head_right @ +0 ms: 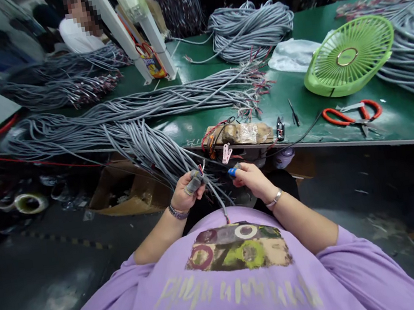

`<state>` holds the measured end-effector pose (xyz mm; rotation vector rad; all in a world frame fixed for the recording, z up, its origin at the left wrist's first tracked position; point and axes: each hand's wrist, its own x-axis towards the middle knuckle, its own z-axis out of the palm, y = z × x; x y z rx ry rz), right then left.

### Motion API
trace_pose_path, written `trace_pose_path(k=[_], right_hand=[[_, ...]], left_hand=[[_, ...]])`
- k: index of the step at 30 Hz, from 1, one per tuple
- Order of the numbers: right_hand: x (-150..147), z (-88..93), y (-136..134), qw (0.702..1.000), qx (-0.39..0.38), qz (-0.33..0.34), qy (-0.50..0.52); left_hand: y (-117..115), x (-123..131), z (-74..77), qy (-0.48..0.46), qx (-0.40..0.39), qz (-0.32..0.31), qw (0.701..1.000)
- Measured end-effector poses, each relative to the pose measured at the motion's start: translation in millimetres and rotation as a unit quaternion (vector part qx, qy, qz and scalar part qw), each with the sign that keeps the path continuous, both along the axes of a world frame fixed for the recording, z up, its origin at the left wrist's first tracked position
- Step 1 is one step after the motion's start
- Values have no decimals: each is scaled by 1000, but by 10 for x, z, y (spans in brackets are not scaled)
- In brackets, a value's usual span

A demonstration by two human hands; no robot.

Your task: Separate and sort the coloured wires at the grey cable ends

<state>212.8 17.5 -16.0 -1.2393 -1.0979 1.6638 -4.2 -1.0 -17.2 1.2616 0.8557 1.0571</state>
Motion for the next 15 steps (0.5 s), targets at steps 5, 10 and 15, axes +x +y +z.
trace_pose_path(k=[5,10,15], right_hand=[[-3,12,-68,970,156,174,70],[-161,11,-38,945,211,231,92],[-207,79,-38,909,389,141,-54]], left_hand=[[6,-34,-1,21,-28,-18,999],[2,-32,-6,72,-32,-76,994],[8,-60,25,80,-49,-108,990]])
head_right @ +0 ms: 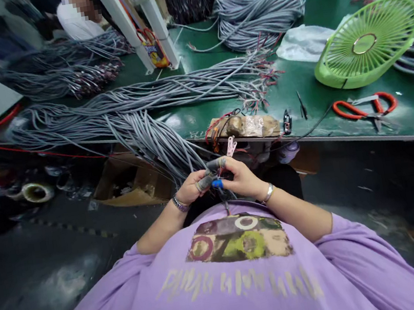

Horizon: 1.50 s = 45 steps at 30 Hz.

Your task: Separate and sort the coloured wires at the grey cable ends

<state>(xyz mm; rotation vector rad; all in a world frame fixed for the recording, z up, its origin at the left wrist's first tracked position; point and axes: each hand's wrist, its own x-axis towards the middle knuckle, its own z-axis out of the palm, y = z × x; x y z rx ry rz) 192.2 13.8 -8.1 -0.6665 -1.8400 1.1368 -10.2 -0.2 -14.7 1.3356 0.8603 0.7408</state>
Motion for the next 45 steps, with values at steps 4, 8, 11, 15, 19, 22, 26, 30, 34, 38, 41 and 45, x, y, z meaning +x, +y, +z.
trace_pose_path(k=[4,8,11,15,19,22,26,30,34,38,41,45], right_hand=[[64,91,-16,997,45,0,-58],[103,70,0,990,-133,41,3],[127,-21,-17,948,-300,-7,105],[189,-29,-148,966,-240,-74,53],[166,147,-272,987,23,-154,-39],[54,250,-259,984,89,-134,-76],[-40,270,-153,983,136,-82,-87],[36,251,-102,997,35,12,-61],[82,169,-146,956,-276,99,-4],[101,46,-136,908,-415,-26,38],[223,-2,-82,892,-429,-114,90],[408,18,-80,909,-413,-53,25]], left_hand=[[8,-45,-16,-28,-35,-21,999],[34,-61,-53,-103,-70,-16,992],[61,-75,-38,-197,-70,48,977],[72,-112,-11,-237,-63,85,966],[60,-106,-32,-205,-71,71,974],[47,-63,-43,-175,-76,49,981],[24,-31,-40,-123,-66,4,990],[28,-72,8,-78,-45,-57,994],[100,-84,134,14,39,-147,988],[173,-41,219,93,160,-168,968],[170,-27,211,123,199,-165,958],[140,-21,169,156,226,-140,952]])
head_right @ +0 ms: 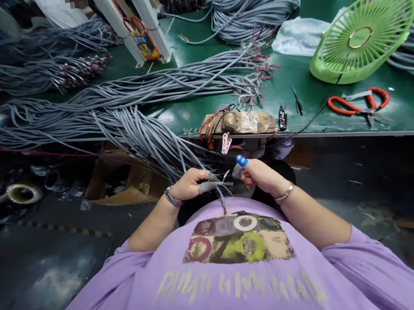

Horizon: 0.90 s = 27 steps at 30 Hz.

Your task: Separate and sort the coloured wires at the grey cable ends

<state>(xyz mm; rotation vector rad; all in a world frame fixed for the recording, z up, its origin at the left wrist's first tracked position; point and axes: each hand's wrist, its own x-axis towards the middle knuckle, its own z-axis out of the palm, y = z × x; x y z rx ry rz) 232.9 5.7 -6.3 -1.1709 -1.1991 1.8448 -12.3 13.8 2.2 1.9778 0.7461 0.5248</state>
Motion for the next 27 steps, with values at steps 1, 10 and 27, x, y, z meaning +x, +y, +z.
trace_pose_path(k=[1,10,27], right_hand=[[14,15,-14,999,8,37,-19],[-232,-13,-13,995,1,94,-39],[-205,43,447,990,-75,12,121]], left_hand=[[-2,6,-9,4,5,4,1000],[50,52,-19,3,-27,-12,1000],[171,137,-29,-138,-40,173,974]])
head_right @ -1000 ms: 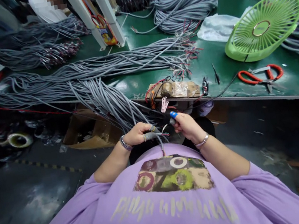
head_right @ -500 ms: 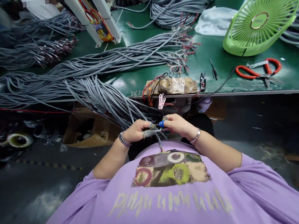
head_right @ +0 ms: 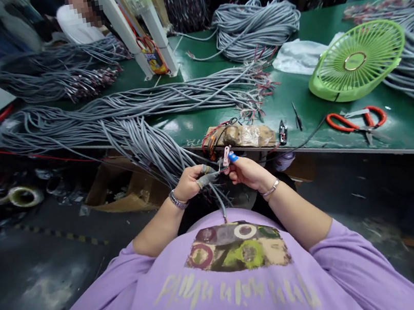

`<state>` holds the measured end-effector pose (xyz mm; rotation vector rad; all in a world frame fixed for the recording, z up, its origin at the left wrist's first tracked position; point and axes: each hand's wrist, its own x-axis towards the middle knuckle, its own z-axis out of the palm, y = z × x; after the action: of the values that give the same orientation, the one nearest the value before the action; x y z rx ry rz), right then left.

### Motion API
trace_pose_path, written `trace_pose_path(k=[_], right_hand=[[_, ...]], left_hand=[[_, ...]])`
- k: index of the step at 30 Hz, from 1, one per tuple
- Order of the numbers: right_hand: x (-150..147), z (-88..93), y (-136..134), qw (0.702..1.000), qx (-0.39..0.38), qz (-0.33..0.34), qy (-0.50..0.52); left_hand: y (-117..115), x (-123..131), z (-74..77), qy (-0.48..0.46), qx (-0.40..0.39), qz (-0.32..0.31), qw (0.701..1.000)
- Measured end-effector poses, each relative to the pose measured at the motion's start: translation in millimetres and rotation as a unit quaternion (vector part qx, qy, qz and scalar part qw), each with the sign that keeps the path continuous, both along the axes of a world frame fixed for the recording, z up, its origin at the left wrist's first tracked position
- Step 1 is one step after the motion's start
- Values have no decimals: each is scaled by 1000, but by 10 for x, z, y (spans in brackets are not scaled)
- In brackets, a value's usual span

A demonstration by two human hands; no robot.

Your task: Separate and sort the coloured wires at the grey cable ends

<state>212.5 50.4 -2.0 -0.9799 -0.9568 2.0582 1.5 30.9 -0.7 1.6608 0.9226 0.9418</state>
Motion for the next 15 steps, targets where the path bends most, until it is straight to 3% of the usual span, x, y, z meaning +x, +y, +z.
trace_pose_path(k=[4,9,11,15], right_hand=[[45,21,-39,997,51,47,-40],[72,-44,-165,989,30,140,-22],[70,-79,-183,993,19,115,-4],[160,-144,-146,999,-13,-28,32]], left_hand=[[-1,4,5,9,-1,-12,1000],[-11,-35,5,53,3,-99,994],[-20,-45,13,59,-3,-122,991],[-52,-69,5,53,-17,-130,990]])
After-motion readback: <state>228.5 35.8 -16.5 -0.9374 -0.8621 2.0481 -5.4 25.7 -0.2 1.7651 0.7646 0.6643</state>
